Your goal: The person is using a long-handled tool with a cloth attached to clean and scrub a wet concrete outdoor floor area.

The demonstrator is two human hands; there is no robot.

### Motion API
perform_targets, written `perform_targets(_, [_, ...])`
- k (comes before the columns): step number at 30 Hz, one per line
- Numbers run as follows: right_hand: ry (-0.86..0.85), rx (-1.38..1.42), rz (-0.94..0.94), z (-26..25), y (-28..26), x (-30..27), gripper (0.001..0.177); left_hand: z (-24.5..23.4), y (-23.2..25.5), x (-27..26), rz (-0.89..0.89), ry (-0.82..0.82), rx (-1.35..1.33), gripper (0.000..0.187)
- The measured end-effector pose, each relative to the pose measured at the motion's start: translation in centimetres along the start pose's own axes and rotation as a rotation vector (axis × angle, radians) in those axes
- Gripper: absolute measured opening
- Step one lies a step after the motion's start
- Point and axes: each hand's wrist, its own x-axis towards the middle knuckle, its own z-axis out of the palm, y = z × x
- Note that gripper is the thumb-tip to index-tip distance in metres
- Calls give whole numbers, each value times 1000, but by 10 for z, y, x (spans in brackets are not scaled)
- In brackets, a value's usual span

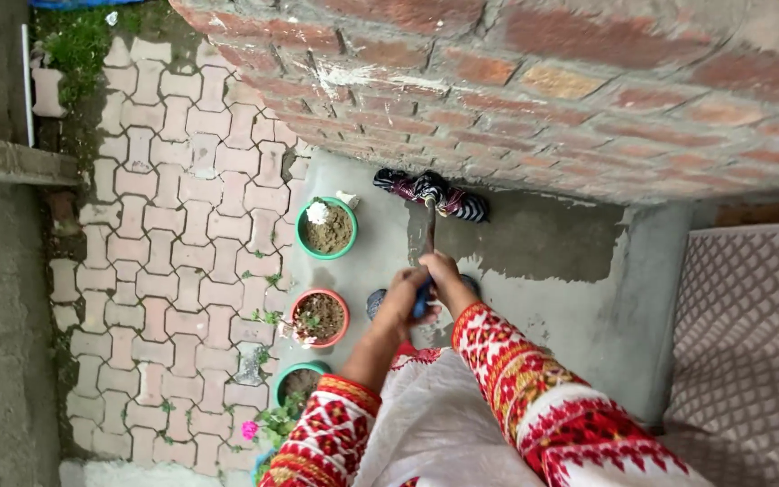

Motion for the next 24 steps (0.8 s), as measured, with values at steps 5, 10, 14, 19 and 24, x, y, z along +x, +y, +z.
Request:
perform_targets(5, [76,-181,-166,-8,60,10,21,-12,-61,4,-76,62,-70,36])
perform_targets(10, [161,-446,-187,-17,75,-16,26,-5,-99,-11,-99,107,-104,43])
perform_targets(14, [191,-643,-186,-38,103,-32,34,3,-145,-22,-104,116,-179,43])
perform_targets(19, [209,-808,-187,-82,154,-46,45,24,-218,-35,-79,103,-185,37])
perform_targets(24, [181,-853,-176,-135,228,-76,55,55,-290,-80,-141,124,-192,29])
